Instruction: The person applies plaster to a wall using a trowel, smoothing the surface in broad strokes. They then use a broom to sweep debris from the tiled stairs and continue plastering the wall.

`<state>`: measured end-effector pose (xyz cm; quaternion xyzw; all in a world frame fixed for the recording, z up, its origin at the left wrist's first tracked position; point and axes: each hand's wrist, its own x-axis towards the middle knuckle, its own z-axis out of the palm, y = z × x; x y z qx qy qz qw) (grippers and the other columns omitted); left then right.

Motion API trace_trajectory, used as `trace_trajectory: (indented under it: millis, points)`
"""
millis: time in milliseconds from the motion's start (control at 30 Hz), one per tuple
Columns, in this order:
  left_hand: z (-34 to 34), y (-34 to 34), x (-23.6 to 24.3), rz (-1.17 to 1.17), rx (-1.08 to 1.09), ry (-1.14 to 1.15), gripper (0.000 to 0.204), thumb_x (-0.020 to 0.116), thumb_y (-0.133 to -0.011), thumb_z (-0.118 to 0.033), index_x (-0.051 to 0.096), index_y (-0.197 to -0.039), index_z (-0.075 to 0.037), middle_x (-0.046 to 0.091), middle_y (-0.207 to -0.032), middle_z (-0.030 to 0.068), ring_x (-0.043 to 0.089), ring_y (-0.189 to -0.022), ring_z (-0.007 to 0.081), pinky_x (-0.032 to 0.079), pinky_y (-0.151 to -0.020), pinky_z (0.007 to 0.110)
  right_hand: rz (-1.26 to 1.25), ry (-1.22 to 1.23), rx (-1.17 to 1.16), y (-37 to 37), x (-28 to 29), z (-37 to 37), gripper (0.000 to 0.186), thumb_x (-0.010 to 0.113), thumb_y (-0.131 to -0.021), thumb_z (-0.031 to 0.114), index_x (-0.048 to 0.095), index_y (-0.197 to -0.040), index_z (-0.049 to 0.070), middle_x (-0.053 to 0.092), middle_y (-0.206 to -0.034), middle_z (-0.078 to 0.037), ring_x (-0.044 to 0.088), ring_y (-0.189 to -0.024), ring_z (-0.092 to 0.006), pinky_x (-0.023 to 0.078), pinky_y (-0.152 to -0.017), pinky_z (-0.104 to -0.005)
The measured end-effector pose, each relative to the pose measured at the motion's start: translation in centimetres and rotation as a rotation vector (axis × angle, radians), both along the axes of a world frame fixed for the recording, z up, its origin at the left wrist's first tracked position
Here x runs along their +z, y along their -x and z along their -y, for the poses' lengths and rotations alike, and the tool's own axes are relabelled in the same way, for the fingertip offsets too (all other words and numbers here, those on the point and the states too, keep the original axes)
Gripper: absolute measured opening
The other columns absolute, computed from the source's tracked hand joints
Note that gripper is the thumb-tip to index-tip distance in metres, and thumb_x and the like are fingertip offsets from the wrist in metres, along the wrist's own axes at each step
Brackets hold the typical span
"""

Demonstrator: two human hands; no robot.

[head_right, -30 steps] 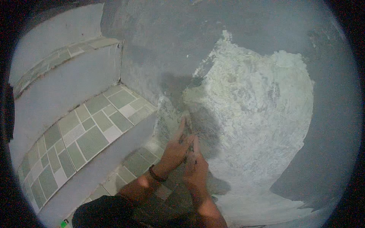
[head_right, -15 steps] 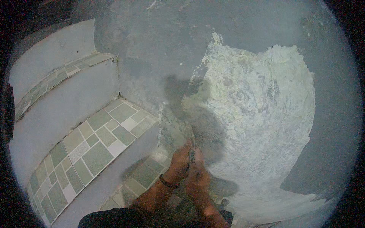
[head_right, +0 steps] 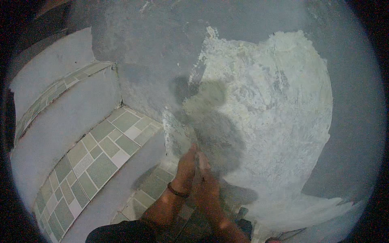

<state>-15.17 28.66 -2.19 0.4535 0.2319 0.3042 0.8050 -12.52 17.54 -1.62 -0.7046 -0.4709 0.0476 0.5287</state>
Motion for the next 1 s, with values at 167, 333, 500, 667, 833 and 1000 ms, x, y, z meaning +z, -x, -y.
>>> trace_trajectory:
  millis: [167,333,500,667,833,1000]
  points:
    - [0.0,0.1,0.4,0.018,-0.012,0.167,0.062,0.040,-0.104,-0.056,0.064,-0.104,0.002,0.065,-0.093,0.0111,0.061,-0.083,0.0209,0.049,-0.077,0.037,0.290,-0.043,-0.092,0.2,0.7,-0.5,0.047,0.041,-0.104,0.018,0.042,-0.147,0.000,0.066,-0.100,-0.025,0.063,-0.082,-0.0270,0.050,-0.079,-0.0362]
    - [-0.4,0.3,0.6,0.004,-0.011,0.091,0.060,0.042,-0.104,-0.055,0.064,-0.103,0.001,0.066,-0.092,0.0102,0.062,-0.083,0.0220,0.049,-0.076,0.036,-0.007,0.103,-0.033,0.2,0.4,-0.4,0.048,0.041,-0.103,0.016,0.040,-0.148,-0.001,0.066,-0.107,-0.027,0.066,-0.088,-0.0281,0.050,-0.083,-0.0356]
    - [-0.1,0.1,1.1,-0.035,0.072,0.189,0.060,0.041,-0.104,-0.055,0.064,-0.103,0.000,0.067,-0.092,0.0110,0.062,-0.084,0.0218,0.049,-0.075,0.037,-0.091,0.051,0.039,-0.1,0.0,-0.6,0.049,0.042,-0.101,0.016,0.038,-0.147,-0.002,0.055,-0.125,-0.030,0.055,-0.111,-0.0412,0.043,-0.098,-0.0435]
    - [-0.6,-0.3,0.6,-0.078,-0.028,0.112,0.056,0.041,-0.104,-0.054,0.061,-0.105,-0.002,0.065,-0.089,0.0109,0.063,-0.079,0.0206,0.051,-0.070,0.035,0.010,0.062,-0.004,-0.3,0.5,-1.0,0.050,0.039,-0.104,0.017,0.037,-0.150,-0.001,0.066,-0.088,-0.018,0.061,-0.076,-0.0212,0.050,-0.075,-0.0339]
    - [-1.4,-0.4,0.4,0.083,0.092,0.136,0.048,0.042,-0.106,-0.048,0.059,-0.102,-0.003,0.064,-0.085,0.0093,0.063,-0.073,0.0208,0.052,-0.065,0.034,-0.117,0.195,0.027,-0.4,1.0,-1.3,0.050,0.040,-0.105,0.020,0.038,-0.150,-0.001,0.065,-0.089,-0.015,0.060,-0.073,-0.0188,0.051,-0.074,-0.0333]
    - [-0.3,-0.1,1.3,0.157,0.093,0.173,0.047,0.042,-0.106,-0.046,0.059,-0.101,-0.003,0.064,-0.084,0.0090,0.063,-0.072,0.0215,0.052,-0.067,0.035,0.070,-0.048,0.032,-0.5,1.0,-1.3,0.050,0.041,-0.105,0.020,0.038,-0.150,0.001,0.064,-0.114,-0.023,0.061,-0.077,-0.0195,0.051,-0.082,-0.0319]
